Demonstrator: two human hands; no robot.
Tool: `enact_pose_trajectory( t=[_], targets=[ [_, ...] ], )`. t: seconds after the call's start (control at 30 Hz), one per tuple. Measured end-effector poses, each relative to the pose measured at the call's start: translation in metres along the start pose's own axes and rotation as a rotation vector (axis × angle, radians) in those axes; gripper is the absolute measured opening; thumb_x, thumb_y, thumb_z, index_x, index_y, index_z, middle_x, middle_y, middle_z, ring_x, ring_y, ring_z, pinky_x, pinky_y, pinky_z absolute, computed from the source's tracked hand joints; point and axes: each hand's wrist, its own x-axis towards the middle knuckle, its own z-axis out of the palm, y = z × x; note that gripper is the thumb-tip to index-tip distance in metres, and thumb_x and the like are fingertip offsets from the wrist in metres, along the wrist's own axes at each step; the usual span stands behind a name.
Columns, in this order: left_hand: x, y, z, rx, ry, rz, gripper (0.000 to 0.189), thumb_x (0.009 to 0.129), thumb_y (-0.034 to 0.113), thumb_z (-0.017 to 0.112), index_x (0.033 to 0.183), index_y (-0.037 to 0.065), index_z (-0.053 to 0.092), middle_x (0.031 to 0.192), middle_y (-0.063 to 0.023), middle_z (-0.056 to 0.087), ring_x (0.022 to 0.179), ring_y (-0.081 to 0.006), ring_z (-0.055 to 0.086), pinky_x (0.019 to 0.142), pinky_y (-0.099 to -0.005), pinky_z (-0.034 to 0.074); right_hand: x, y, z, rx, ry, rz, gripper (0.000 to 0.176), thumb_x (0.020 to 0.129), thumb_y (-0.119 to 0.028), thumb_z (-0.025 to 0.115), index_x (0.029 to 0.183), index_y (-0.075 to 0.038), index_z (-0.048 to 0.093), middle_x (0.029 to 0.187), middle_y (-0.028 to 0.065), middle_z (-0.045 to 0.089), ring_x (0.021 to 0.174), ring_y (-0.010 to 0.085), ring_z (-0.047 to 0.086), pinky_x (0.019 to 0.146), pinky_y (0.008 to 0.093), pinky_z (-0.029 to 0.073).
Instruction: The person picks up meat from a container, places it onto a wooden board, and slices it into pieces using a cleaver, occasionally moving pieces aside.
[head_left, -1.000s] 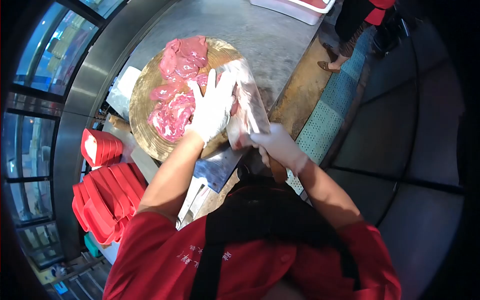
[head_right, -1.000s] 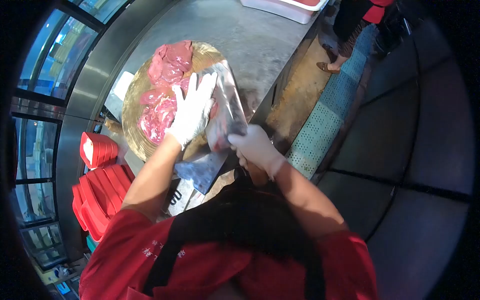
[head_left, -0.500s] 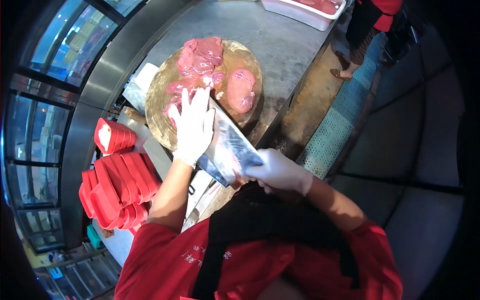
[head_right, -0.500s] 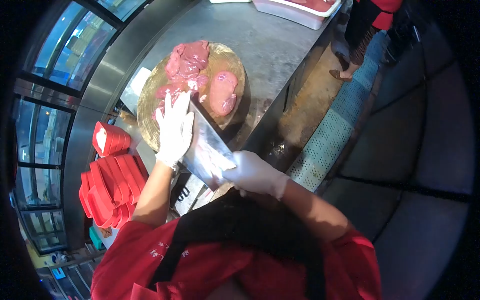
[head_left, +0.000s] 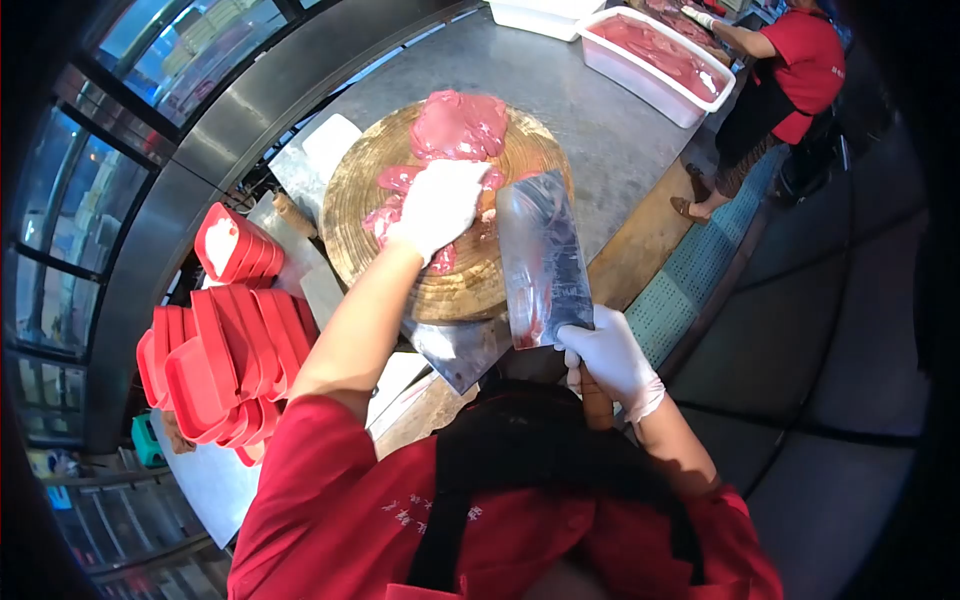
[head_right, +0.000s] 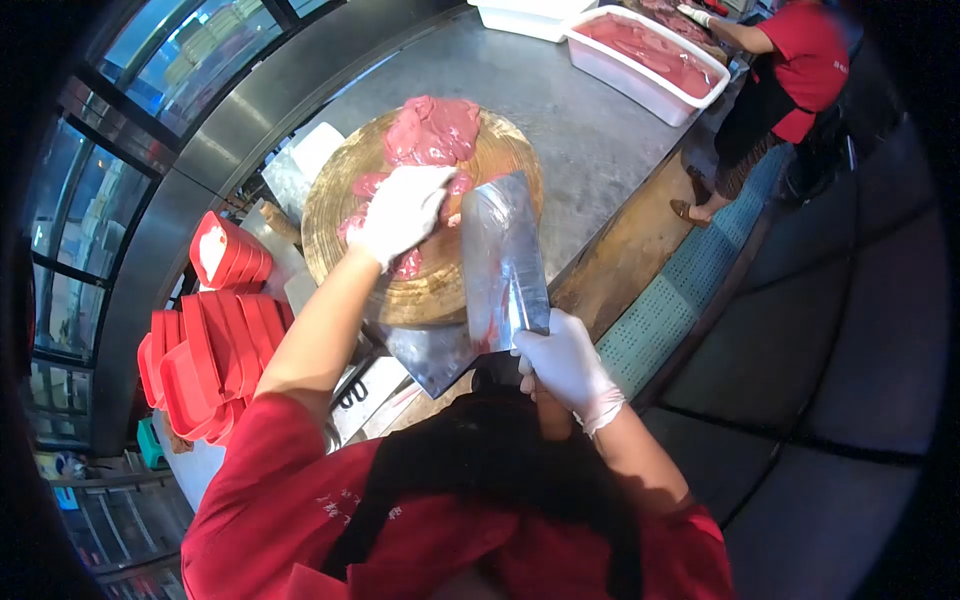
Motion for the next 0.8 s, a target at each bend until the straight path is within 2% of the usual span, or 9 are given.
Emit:
enact_pose_trajectory(
  t=[0.13,0.23,0.3,0.33,0.5,0.63,0.67,0.7,0.8],
  targets=[
    [0.024,0.002,0.026,0.094,-0.094,-0.024,0.032,0.092,0.021,0.057,0.12,0.007,0.066,0.113,-0.0191,0.067,0.106,-0.0364,0.062,0.093,-0.0468,0.048,-0.007,0.003,0.005,0.051,0.053,0.014,0.012,0.092,-0.011,0.062,0.09,0.001,0.059,0.064,0.006,0.058,0.046,0.0156,0.057,0.043,0.0304,0.047],
    [0.014,0.01,0.003,0.14,-0.229,-0.06,0.02,0.089,0.02,0.06,0.101,0.006,0.07,0.097,-0.0186,0.069,0.092,-0.0365,0.065,0.082,-0.0486,0.05,-0.011,0.002,0.004,0.062,0.113,0.039,0.014,0.09,-0.011,0.064,0.088,0.001,0.058,0.063,0.0056,0.058,0.047,0.0153,0.057,0.043,0.0302,0.046],
    [-0.008,0.007,-0.008,0.166,-0.265,-0.031,0.016,0.087,0.018,0.062,0.079,0.006,0.068,0.078,-0.0185,0.067,0.075,-0.0376,0.065,0.07,-0.0497,0.05,-0.009,0.002,0.002,0.016,0.117,0.026,0.014,0.09,-0.011,0.064,0.088,0.001,0.058,0.063,0.0058,0.058,0.046,0.0156,0.057,0.043,0.0305,0.046],
    [-0.022,0.006,-0.01,0.095,-0.071,0.032,0.019,0.085,0.017,0.064,0.07,0.007,0.067,0.066,-0.0193,0.062,0.064,-0.0402,0.062,0.064,-0.0493,0.049,-0.006,0.003,0.001,0.015,0.074,-0.001,0.013,0.09,-0.011,0.063,0.088,0.002,0.058,0.062,0.006,0.057,0.046,0.0158,0.057,0.043,0.0305,0.046],
    [-0.038,0.011,-0.035,-0.046,-0.206,-0.118,0.023,0.09,0.023,0.066,0.075,0.007,0.069,0.069,-0.0159,0.064,0.069,-0.0381,0.063,0.069,-0.0483,0.047,0.015,-0.004,0.012,-0.018,0.073,-0.016,0.013,0.091,-0.01,0.061,0.088,0.002,0.058,0.062,0.0056,0.056,0.046,0.0157,0.056,0.043,0.03,0.046],
    [-0.066,-0.042,-0.032,-0.013,0.404,-0.203,0.019,0.086,0.019,0.072,0.099,0.005,0.072,0.093,-0.0164,0.07,0.088,-0.0349,0.067,0.081,-0.0426,0.053,0.038,-0.012,0.017,-0.067,0.152,-0.017,0.013,0.092,-0.01,0.06,0.087,0.002,0.059,0.062,0.0055,0.056,0.046,0.0166,0.056,0.044,0.0312,0.046],
    [-0.071,-0.05,-0.035,-0.029,0.369,-0.295,0.028,0.086,0.018,0.072,0.111,0.004,0.07,0.102,-0.0175,0.07,0.095,-0.0361,0.067,0.088,-0.0421,0.053,0.044,-0.013,0.017,-0.082,0.128,-0.066,0.014,0.091,-0.01,0.06,0.086,0.003,0.06,0.063,0.0066,0.058,0.047,0.0174,0.057,0.045,0.0325,0.048],
    [-0.075,-0.056,-0.035,-0.096,0.325,-0.432,0.029,0.086,0.018,0.073,0.11,0.003,0.071,0.101,-0.0172,0.071,0.096,-0.0353,0.067,0.089,-0.0425,0.052,0.045,-0.015,0.018,-0.086,0.133,-0.072,0.014,0.091,-0.01,0.06,0.086,0.003,0.06,0.063,0.0066,0.058,0.047,0.0174,0.057,0.045,0.0325,0.048],
    [-0.064,-0.062,-0.032,-0.055,0.351,-0.339,0.028,0.086,0.019,0.073,0.11,0.004,0.072,0.101,-0.016,0.072,0.096,-0.0347,0.067,0.089,-0.0429,0.052,0.036,-0.028,0.03,-0.147,0.125,0.024,0.015,0.092,-0.007,0.057,0.1,0.006,0.06,0.071,0.0085,0.061,0.048,0.0164,0.057,0.044,0.0324,0.048]
  ],
)
